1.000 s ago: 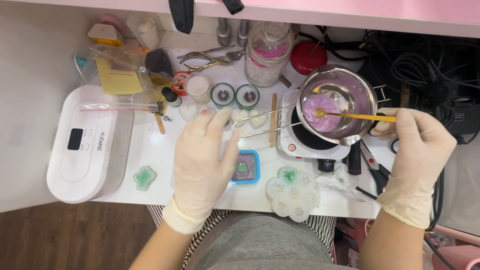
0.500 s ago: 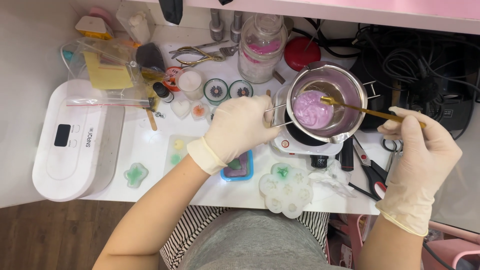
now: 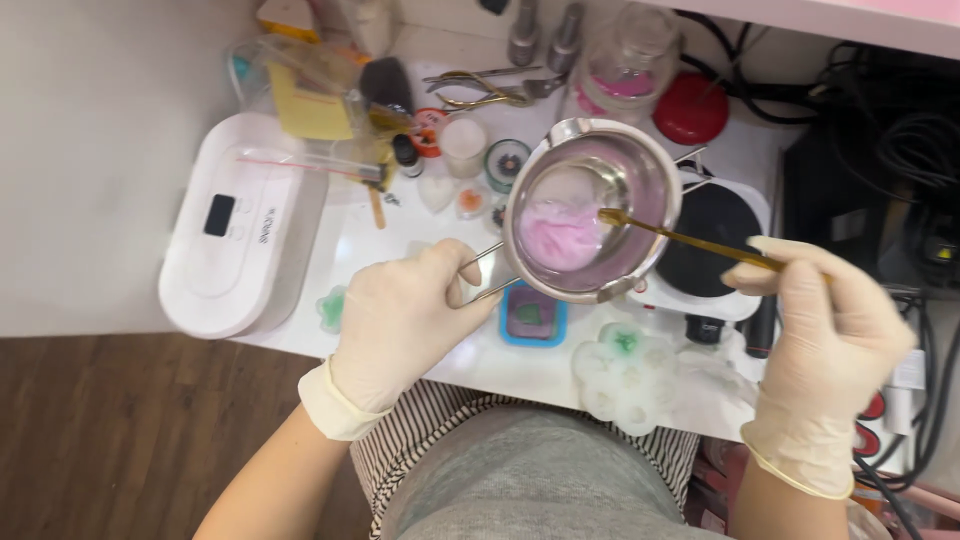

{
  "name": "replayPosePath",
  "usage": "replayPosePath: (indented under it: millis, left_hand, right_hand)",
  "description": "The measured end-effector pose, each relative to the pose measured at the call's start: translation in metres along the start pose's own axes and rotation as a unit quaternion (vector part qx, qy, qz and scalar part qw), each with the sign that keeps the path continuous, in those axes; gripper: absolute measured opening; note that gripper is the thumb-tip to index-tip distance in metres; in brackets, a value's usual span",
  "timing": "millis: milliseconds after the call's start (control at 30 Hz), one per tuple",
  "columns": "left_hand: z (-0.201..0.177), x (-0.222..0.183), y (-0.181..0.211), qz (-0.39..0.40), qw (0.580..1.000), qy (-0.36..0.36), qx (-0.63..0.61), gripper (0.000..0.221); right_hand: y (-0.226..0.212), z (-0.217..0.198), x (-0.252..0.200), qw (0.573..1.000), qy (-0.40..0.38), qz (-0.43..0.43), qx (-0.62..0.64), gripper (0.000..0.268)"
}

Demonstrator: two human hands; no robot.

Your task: Melting wax, checking its temperature, and pouring it into molds to make candles.

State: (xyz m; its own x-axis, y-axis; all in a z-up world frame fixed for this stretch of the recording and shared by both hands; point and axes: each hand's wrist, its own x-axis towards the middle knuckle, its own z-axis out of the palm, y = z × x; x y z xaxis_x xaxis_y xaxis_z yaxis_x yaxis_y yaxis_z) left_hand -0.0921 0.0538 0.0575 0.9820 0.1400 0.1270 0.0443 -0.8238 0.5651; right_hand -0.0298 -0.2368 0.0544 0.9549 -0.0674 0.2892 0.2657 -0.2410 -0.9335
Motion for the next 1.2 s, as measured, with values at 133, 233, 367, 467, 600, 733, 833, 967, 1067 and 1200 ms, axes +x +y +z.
replayPosePath:
  millis: [133,233,367,467,600,733,833,967,1067,1200]
  left_hand:
    - [-0.003,-0.02,-0.021,0.015,0.998,0.053,0.008,0.025]
    - [-0.004,-0.03,-0.03,0.009,0.998,0.048,0.032,0.023]
    - [-0.002,-0.042,-0.037,0.005,0.998,0.04,0.04,0.026]
    - [0.001,-0.051,-0.04,0.018,0.998,0.047,0.04,0.027]
    - [0.001,-0.057,-0.038,0.05,0.994,0.079,0.05,0.029]
    - [0.003,-0.058,-0.037,0.058,0.994,0.079,0.056,0.029]
    - [0.005,-0.059,-0.038,0.052,0.994,0.058,0.071,0.03]
    - [0.01,-0.062,-0.039,0.078,0.991,0.065,0.084,0.036]
    - [0.014,-0.063,-0.04,0.089,0.989,0.068,0.095,0.038]
    - [0.016,-0.065,-0.039,0.101,0.987,0.063,0.106,0.039]
  right_hand:
    - [0.022,0.022,-0.011,0.998,-0.039,0.006,0.052,0.015]
    - [0.028,0.035,-0.016,0.997,-0.058,0.008,0.045,0.017]
    - [0.035,0.044,-0.024,0.994,-0.086,0.046,0.049,0.019]
    - [0.042,0.047,-0.031,0.995,-0.076,0.053,0.027,0.02]
    - [0.056,0.046,-0.041,0.991,-0.053,0.11,0.045,0.021]
    - [0.061,0.047,-0.049,0.989,-0.05,0.127,0.059,0.021]
    - [0.062,0.045,-0.055,0.985,-0.046,0.15,0.071,0.022]
    - [0.067,0.035,-0.06,0.989,-0.04,0.13,0.057,0.022]
    - [0.069,0.027,-0.063,0.989,-0.035,0.134,0.059,0.021]
    - [0.073,0.017,-0.067,0.986,-0.028,0.143,0.079,0.019]
